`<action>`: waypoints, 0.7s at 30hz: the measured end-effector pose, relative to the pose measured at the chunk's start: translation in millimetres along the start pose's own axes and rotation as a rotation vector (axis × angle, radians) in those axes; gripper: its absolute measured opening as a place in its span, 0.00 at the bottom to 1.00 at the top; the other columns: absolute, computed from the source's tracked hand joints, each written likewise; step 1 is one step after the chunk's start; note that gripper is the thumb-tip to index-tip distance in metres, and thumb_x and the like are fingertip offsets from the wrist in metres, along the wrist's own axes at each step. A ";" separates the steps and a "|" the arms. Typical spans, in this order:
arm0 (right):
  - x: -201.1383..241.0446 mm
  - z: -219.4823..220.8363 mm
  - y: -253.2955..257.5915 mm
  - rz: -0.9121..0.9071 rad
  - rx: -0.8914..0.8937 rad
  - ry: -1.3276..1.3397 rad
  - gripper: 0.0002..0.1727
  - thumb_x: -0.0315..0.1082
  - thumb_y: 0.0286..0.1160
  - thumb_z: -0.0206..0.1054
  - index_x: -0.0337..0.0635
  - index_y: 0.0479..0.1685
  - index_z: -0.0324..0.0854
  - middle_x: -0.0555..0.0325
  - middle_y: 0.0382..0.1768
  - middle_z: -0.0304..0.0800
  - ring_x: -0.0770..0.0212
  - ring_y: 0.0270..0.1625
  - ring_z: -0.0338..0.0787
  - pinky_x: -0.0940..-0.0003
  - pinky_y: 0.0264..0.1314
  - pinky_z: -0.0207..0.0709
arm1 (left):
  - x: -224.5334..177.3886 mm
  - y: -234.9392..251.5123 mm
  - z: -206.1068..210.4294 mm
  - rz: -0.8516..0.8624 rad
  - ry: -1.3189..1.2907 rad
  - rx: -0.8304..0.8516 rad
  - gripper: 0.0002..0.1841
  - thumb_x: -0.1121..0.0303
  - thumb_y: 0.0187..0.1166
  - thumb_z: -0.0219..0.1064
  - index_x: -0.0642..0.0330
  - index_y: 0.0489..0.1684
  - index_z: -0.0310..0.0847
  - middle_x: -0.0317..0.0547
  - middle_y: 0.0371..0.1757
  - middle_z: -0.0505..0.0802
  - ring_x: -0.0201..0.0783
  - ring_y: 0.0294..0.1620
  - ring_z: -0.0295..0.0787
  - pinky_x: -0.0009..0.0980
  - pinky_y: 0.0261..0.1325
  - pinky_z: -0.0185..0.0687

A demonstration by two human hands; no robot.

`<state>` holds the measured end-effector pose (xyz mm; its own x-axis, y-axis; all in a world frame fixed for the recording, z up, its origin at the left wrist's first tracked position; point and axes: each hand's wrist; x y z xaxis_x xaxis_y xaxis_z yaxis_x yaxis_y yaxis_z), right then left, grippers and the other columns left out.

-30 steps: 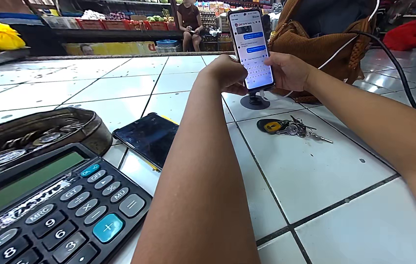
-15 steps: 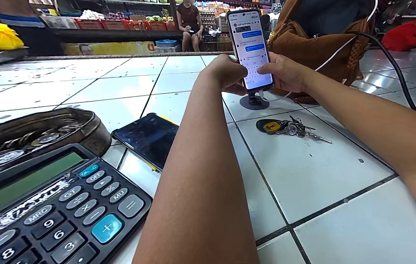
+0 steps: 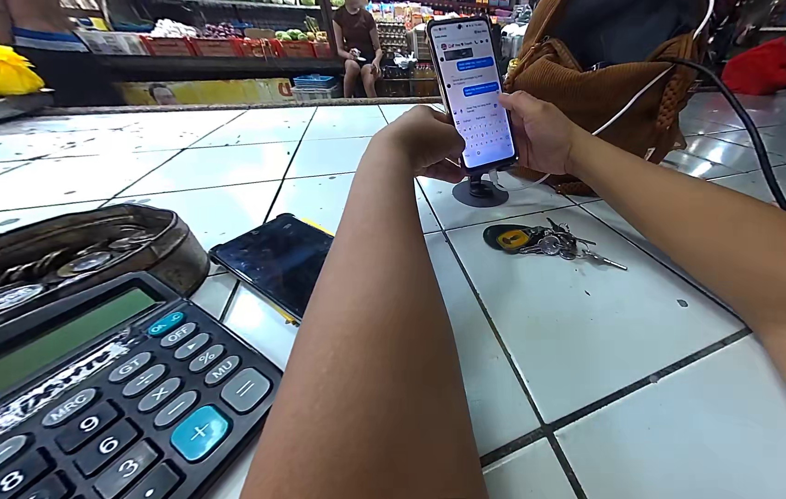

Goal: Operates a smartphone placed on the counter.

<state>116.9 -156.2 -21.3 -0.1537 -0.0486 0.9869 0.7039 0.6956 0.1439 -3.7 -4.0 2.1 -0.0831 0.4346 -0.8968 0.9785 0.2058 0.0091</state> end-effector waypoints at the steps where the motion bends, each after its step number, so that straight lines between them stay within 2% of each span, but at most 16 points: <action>1: -0.8 -1.0 0.7 -0.007 0.013 0.003 0.29 0.51 0.97 0.29 0.49 0.77 0.68 0.55 0.60 0.89 0.60 0.60 0.91 0.61 0.61 0.86 | 0.7 0.1 0.1 0.002 0.000 0.001 0.21 0.82 0.82 0.58 0.61 0.73 0.73 0.52 0.52 0.89 0.33 0.36 0.91 0.25 0.40 0.89; 7: -4.6 -1.8 2.4 -0.045 -0.003 0.016 0.29 0.51 0.96 0.28 0.48 0.75 0.70 0.54 0.58 0.89 0.59 0.59 0.91 0.60 0.60 0.86 | 0.1 -1.6 1.0 0.030 0.027 0.012 0.20 0.80 0.84 0.60 0.61 0.74 0.72 0.53 0.54 0.89 0.33 0.36 0.92 0.25 0.41 0.89; 9: -5.5 -2.4 3.9 -0.046 -0.001 0.022 0.29 0.50 0.96 0.28 0.48 0.75 0.70 0.54 0.59 0.88 0.59 0.60 0.91 0.59 0.61 0.85 | -0.4 -2.0 0.7 0.023 0.061 0.016 0.22 0.80 0.84 0.60 0.61 0.77 0.71 0.54 0.58 0.88 0.34 0.38 0.92 0.26 0.42 0.89; 12: -4.0 0.8 3.8 -0.033 -0.037 -0.023 0.27 0.51 0.97 0.30 0.51 0.77 0.67 0.54 0.60 0.87 0.60 0.59 0.90 0.60 0.59 0.86 | -0.5 -1.7 1.0 -0.006 0.152 -0.012 0.24 0.75 0.87 0.61 0.55 0.82 0.68 0.55 0.54 0.89 0.37 0.37 0.90 0.29 0.41 0.87; 13: -3.5 2.8 3.5 -0.037 -0.058 -0.062 0.26 0.51 0.97 0.33 0.52 0.80 0.64 0.54 0.61 0.86 0.59 0.60 0.90 0.60 0.59 0.86 | -0.4 -1.3 1.0 -0.016 0.188 -0.018 0.24 0.72 0.88 0.61 0.54 0.83 0.68 0.55 0.53 0.89 0.38 0.37 0.90 0.31 0.42 0.86; 14: -3.3 3.8 3.3 -0.051 -0.059 -0.121 0.26 0.51 0.97 0.36 0.53 0.85 0.56 0.53 0.65 0.83 0.59 0.62 0.89 0.61 0.60 0.85 | 0.1 -0.4 0.8 -0.023 0.221 -0.020 0.24 0.70 0.89 0.61 0.54 0.84 0.67 0.55 0.54 0.90 0.39 0.39 0.90 0.32 0.43 0.86; 16: -5.2 5.6 4.6 -0.116 -0.070 -0.244 0.32 0.48 0.94 0.49 0.51 0.91 0.44 0.50 0.69 0.81 0.59 0.63 0.89 0.62 0.62 0.85 | 1.0 1.4 0.9 -0.028 0.275 -0.030 0.23 0.67 0.90 0.60 0.54 0.84 0.68 0.55 0.54 0.91 0.40 0.40 0.91 0.34 0.44 0.86; 19: -12.5 7.3 10.2 -0.226 -0.126 -0.365 0.45 0.46 0.84 0.66 0.43 0.92 0.40 0.43 0.73 0.78 0.58 0.65 0.88 0.61 0.66 0.84 | 1.5 2.7 1.0 -0.045 0.320 -0.036 0.23 0.64 0.91 0.60 0.57 0.82 0.69 0.57 0.54 0.90 0.42 0.41 0.90 0.37 0.46 0.86; 21: -11.8 9.3 9.5 -0.224 -0.138 -0.374 0.46 0.45 0.83 0.68 0.42 0.92 0.40 0.42 0.74 0.76 0.58 0.66 0.88 0.61 0.68 0.83 | 1.8 3.4 1.0 -0.055 0.340 -0.036 0.22 0.63 0.92 0.59 0.58 0.81 0.70 0.56 0.53 0.90 0.41 0.41 0.90 0.37 0.46 0.86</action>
Point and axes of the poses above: each hand's wrist, its own y-axis towards the middle knuckle, its own z-axis out of the palm, x = y × z
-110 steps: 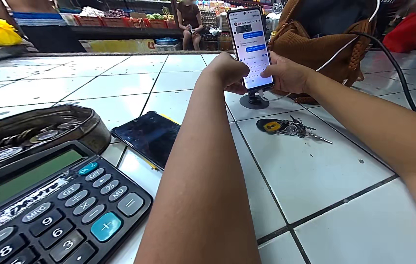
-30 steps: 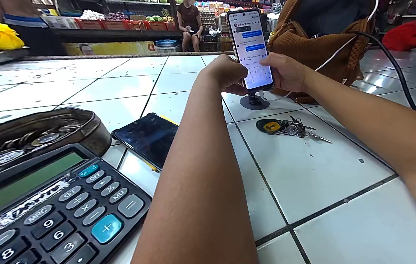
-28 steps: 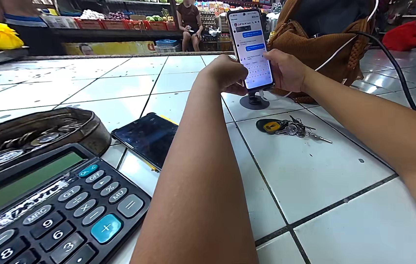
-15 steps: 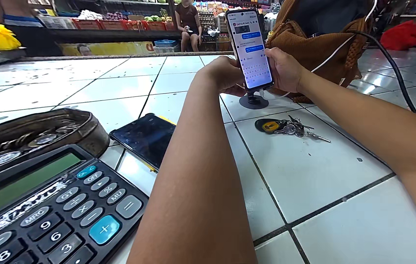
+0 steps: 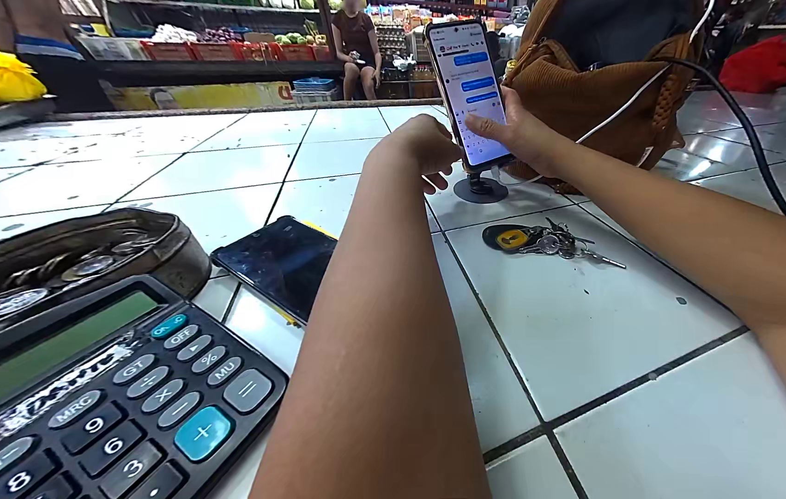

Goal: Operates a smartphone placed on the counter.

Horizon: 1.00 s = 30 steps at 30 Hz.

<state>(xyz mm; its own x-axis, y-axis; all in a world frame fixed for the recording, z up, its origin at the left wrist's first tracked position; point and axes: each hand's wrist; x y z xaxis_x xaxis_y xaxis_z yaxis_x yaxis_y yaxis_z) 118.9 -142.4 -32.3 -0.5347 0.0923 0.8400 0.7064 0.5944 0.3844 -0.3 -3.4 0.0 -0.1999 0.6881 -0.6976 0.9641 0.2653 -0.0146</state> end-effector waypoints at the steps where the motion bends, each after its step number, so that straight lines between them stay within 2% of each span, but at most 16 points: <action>1: 1.9 -0.4 -0.7 0.022 0.010 0.013 0.43 0.45 0.86 0.65 0.43 0.92 0.40 0.43 0.73 0.77 0.58 0.66 0.87 0.62 0.68 0.83 | 0.2 0.1 -0.2 -0.001 0.011 0.001 0.21 0.62 0.92 0.59 0.59 0.79 0.72 0.56 0.52 0.90 0.41 0.40 0.89 0.37 0.46 0.85; 3: 3.4 -4.4 -1.5 0.091 0.057 0.077 0.36 0.49 0.91 0.55 0.48 0.92 0.44 0.47 0.71 0.80 0.58 0.65 0.88 0.62 0.64 0.85 | 1.2 1.4 0.0 0.004 0.038 -0.002 0.19 0.62 0.93 0.57 0.60 0.75 0.75 0.55 0.51 0.90 0.41 0.40 0.90 0.37 0.45 0.85; 5: 6.5 -8.4 -4.2 0.177 0.102 0.160 0.30 0.54 0.94 0.45 0.55 0.90 0.51 0.51 0.66 0.84 0.56 0.62 0.90 0.60 0.57 0.87 | 1.3 1.6 0.8 0.013 0.051 -0.003 0.18 0.62 0.93 0.56 0.59 0.74 0.76 0.55 0.51 0.90 0.41 0.40 0.90 0.37 0.45 0.85; 8: 6.2 -10.7 -5.2 0.210 0.128 0.202 0.27 0.55 0.95 0.40 0.57 0.86 0.56 0.53 0.64 0.85 0.56 0.60 0.90 0.60 0.54 0.87 | 0.6 1.6 1.4 0.026 0.059 -0.007 0.17 0.63 0.93 0.56 0.59 0.73 0.77 0.54 0.50 0.91 0.40 0.38 0.89 0.36 0.43 0.85; 10: 5.8 -11.4 -5.1 0.212 0.144 0.209 0.25 0.52 0.96 0.42 0.56 0.86 0.56 0.53 0.63 0.85 0.56 0.60 0.90 0.60 0.55 0.87 | 0.4 1.2 1.4 0.022 0.073 -0.012 0.17 0.62 0.93 0.56 0.59 0.73 0.77 0.55 0.50 0.91 0.40 0.39 0.89 0.37 0.44 0.85; 14: 5.1 -15.2 -5.4 0.198 0.212 0.233 0.24 0.35 0.91 0.51 0.53 0.83 0.56 0.52 0.59 0.85 0.58 0.55 0.90 0.63 0.53 0.87 | 2.9 1.8 0.3 0.017 0.064 -0.017 0.19 0.60 0.93 0.57 0.60 0.76 0.75 0.56 0.52 0.91 0.42 0.41 0.90 0.38 0.46 0.85; 17: 4.5 -18.3 -7.1 0.203 0.239 0.292 0.25 0.25 0.85 0.50 0.50 0.80 0.60 0.52 0.58 0.84 0.58 0.54 0.91 0.63 0.54 0.87 | 1.7 3.3 1.7 0.021 0.004 -0.015 0.19 0.66 0.91 0.58 0.58 0.77 0.73 0.51 0.45 0.92 0.34 0.31 0.88 0.29 0.38 0.84; 21: -0.2 -22.8 -6.9 0.192 0.283 0.361 0.25 0.22 0.80 0.48 0.49 0.76 0.62 0.52 0.58 0.86 0.59 0.54 0.92 0.62 0.55 0.88 | -1.3 2.0 2.1 0.031 -0.099 0.007 0.15 0.71 0.89 0.59 0.63 0.69 0.75 0.48 0.40 0.91 0.31 0.29 0.89 0.25 0.38 0.87; 25: -1.3 -20.9 -6.8 0.185 0.294 0.342 0.26 0.22 0.81 0.48 0.51 0.77 0.59 0.52 0.58 0.85 0.58 0.54 0.92 0.61 0.54 0.89 | -0.9 1.7 1.7 0.030 -0.110 0.002 0.14 0.72 0.89 0.59 0.63 0.69 0.75 0.48 0.40 0.90 0.31 0.29 0.89 0.26 0.38 0.86; 28: -0.8 -18.6 -7.0 0.179 0.278 0.293 0.30 0.23 0.79 0.50 0.53 0.81 0.55 0.52 0.59 0.83 0.57 0.53 0.91 0.62 0.51 0.89 | -0.9 0.0 2.5 0.037 -0.119 -0.008 0.14 0.72 0.89 0.58 0.63 0.68 0.76 0.47 0.39 0.90 0.31 0.29 0.88 0.26 0.37 0.86; 30: -1.9 -17.5 -5.8 0.181 0.287 0.287 0.35 0.23 0.78 0.51 0.57 0.86 0.48 0.51 0.64 0.81 0.56 0.57 0.90 0.61 0.53 0.88 | -0.4 0.9 2.0 0.027 -0.146 -0.003 0.13 0.73 0.89 0.56 0.64 0.68 0.75 0.47 0.40 0.89 0.31 0.30 0.89 0.25 0.38 0.87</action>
Point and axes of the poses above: each hand's wrist, its own y-axis towards the middle knuckle, its own z-axis out of the palm, x = y × z
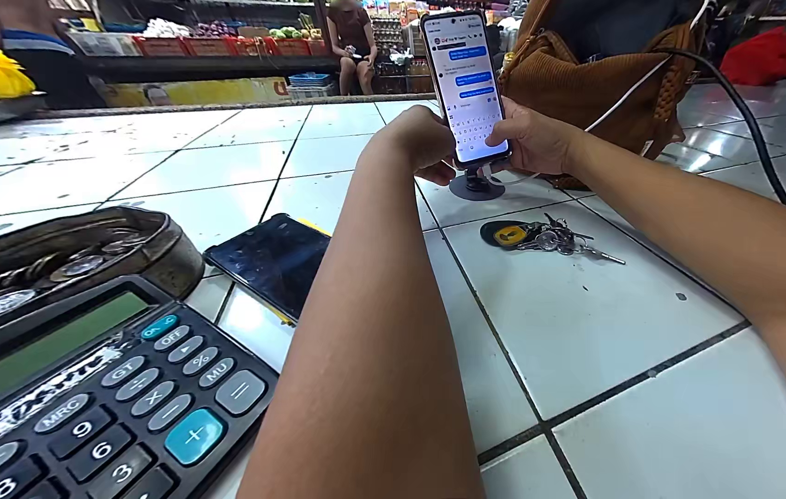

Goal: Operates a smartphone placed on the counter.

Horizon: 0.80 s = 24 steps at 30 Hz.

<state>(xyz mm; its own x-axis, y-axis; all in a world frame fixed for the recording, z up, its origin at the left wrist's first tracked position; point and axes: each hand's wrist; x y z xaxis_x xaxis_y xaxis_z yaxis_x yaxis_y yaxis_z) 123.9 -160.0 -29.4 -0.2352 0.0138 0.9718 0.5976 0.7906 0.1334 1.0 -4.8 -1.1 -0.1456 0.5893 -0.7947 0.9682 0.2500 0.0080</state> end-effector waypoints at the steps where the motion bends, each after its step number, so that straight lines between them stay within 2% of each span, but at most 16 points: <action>1: -0.1 0.9 0.4 0.001 0.003 0.001 0.38 0.22 0.78 0.52 0.59 0.87 0.45 0.51 0.66 0.79 0.55 0.59 0.89 0.60 0.54 0.88 | 0.5 0.5 -0.3 -0.005 -0.016 0.002 0.13 0.74 0.89 0.56 0.64 0.67 0.74 0.48 0.41 0.89 0.31 0.31 0.90 0.25 0.39 0.88; 3: -0.5 2.4 1.4 -0.002 0.009 0.001 0.41 0.22 0.76 0.53 0.62 0.88 0.41 0.51 0.68 0.77 0.54 0.61 0.89 0.60 0.54 0.88 | 1.2 0.4 -0.7 -0.011 -0.053 0.004 0.13 0.76 0.86 0.57 0.65 0.65 0.75 0.48 0.42 0.90 0.31 0.33 0.91 0.25 0.41 0.89; 7: -0.7 2.0 1.7 -0.008 0.032 0.010 0.38 0.22 0.77 0.53 0.59 0.85 0.46 0.52 0.67 0.79 0.55 0.61 0.89 0.60 0.54 0.87 | 1.3 -0.4 -1.3 -0.013 -0.065 0.006 0.09 0.76 0.84 0.60 0.66 0.57 0.75 0.46 0.35 0.88 0.30 0.30 0.90 0.24 0.40 0.89; 14: -1.8 2.1 1.5 -0.009 0.030 0.015 0.35 0.23 0.80 0.51 0.58 0.85 0.48 0.52 0.65 0.80 0.55 0.59 0.89 0.60 0.54 0.88 | 3.0 0.7 -1.9 0.007 -0.052 0.008 0.08 0.73 0.86 0.62 0.65 0.56 0.77 0.46 0.35 0.89 0.30 0.30 0.91 0.24 0.39 0.89; 17: -0.8 3.0 1.2 -0.004 0.019 0.006 0.35 0.23 0.79 0.51 0.58 0.86 0.48 0.52 0.65 0.80 0.55 0.59 0.90 0.61 0.53 0.88 | 3.0 1.9 -1.5 0.017 -0.039 0.001 0.11 0.70 0.87 0.63 0.67 0.60 0.78 0.48 0.38 0.90 0.32 0.32 0.91 0.26 0.40 0.89; 21: -0.8 3.5 0.8 -0.003 0.014 0.011 0.35 0.22 0.79 0.51 0.58 0.85 0.48 0.52 0.64 0.80 0.56 0.58 0.89 0.61 0.53 0.88 | 2.6 2.2 -0.9 0.021 -0.013 -0.009 0.10 0.70 0.86 0.65 0.66 0.57 0.77 0.46 0.36 0.90 0.30 0.29 0.91 0.25 0.39 0.89; 24: -0.9 3.4 0.6 -0.008 0.020 0.007 0.35 0.23 0.79 0.51 0.58 0.85 0.49 0.52 0.64 0.80 0.56 0.58 0.90 0.61 0.52 0.88 | 2.5 1.6 -0.2 0.025 0.007 -0.025 0.12 0.71 0.86 0.64 0.66 0.62 0.78 0.48 0.38 0.91 0.30 0.29 0.91 0.25 0.39 0.89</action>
Point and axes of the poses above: each hand's wrist, its own y-axis towards the middle knuckle, its own z-axis out of the palm, x = y × z
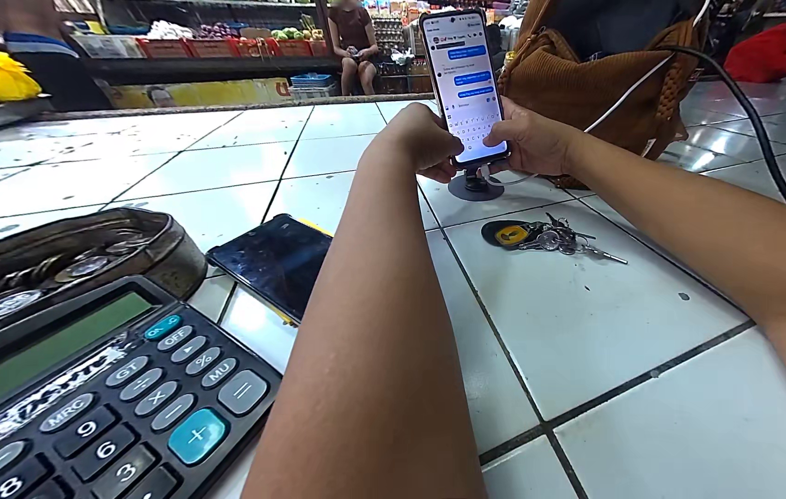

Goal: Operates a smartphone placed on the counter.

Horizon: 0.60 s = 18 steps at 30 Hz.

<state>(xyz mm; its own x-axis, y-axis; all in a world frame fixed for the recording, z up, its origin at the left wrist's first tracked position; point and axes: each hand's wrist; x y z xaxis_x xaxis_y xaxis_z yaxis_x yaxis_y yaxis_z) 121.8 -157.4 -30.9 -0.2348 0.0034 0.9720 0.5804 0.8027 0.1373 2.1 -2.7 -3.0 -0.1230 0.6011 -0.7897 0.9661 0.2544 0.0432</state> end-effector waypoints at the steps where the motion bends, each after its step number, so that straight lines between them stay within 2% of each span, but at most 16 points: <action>1: 0.1 -0.2 -0.1 -0.002 0.005 -0.008 0.34 0.23 0.79 0.51 0.58 0.85 0.48 0.52 0.63 0.80 0.56 0.58 0.90 0.61 0.53 0.88 | -0.1 -0.4 0.1 0.001 0.006 0.000 0.13 0.71 0.87 0.64 0.66 0.63 0.78 0.49 0.39 0.91 0.31 0.30 0.91 0.25 0.40 0.89; 6: -0.8 0.5 0.7 -0.005 -0.007 -0.017 0.31 0.28 0.84 0.52 0.57 0.85 0.49 0.53 0.61 0.81 0.58 0.56 0.90 0.62 0.52 0.88 | 1.4 0.8 -0.9 0.001 -0.007 0.010 0.11 0.72 0.85 0.64 0.66 0.60 0.79 0.47 0.36 0.91 0.31 0.29 0.91 0.25 0.39 0.89; 9: 0.0 3.6 1.7 -0.003 -0.058 -0.021 0.27 0.35 0.89 0.54 0.57 0.84 0.52 0.51 0.61 0.84 0.54 0.57 0.91 0.60 0.51 0.88 | 1.8 -0.4 -1.7 0.008 -0.025 0.029 0.13 0.73 0.85 0.64 0.66 0.64 0.78 0.48 0.39 0.91 0.30 0.31 0.91 0.24 0.40 0.89; 13: 0.7 13.6 3.4 -0.007 -0.177 -0.049 0.25 0.43 0.91 0.56 0.56 0.83 0.57 0.51 0.59 0.86 0.54 0.54 0.92 0.60 0.47 0.88 | 1.7 -1.5 -2.5 -0.002 -0.042 0.033 0.14 0.76 0.83 0.65 0.65 0.64 0.77 0.48 0.38 0.90 0.30 0.30 0.91 0.24 0.40 0.89; 15: -0.1 15.2 4.7 -0.013 -0.197 -0.043 0.27 0.44 0.90 0.58 0.55 0.84 0.58 0.51 0.61 0.87 0.53 0.57 0.91 0.58 0.49 0.88 | 1.6 -1.8 -2.5 -0.005 -0.048 0.032 0.15 0.76 0.82 0.65 0.65 0.66 0.77 0.49 0.39 0.91 0.30 0.30 0.91 0.24 0.40 0.89; 18: -0.1 17.6 5.3 -0.016 -0.220 -0.037 0.28 0.45 0.89 0.60 0.54 0.84 0.57 0.50 0.60 0.87 0.54 0.55 0.92 0.60 0.46 0.89 | 1.0 -3.7 -3.0 -0.015 -0.063 0.048 0.19 0.78 0.81 0.65 0.65 0.71 0.74 0.50 0.43 0.90 0.31 0.32 0.91 0.23 0.40 0.88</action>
<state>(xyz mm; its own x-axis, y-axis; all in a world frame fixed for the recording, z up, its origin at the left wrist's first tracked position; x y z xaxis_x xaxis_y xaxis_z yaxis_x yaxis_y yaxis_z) 111.2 -142.7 -33.6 -0.2716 0.0167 0.9623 0.7312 0.6536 0.1951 -2.3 -0.8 -2.1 -0.1242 0.5479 -0.8273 0.9743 0.2254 0.0030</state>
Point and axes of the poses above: each hand's wrist, its own y-axis towards the middle knuckle, its own z-axis out of the palm, x = y × z
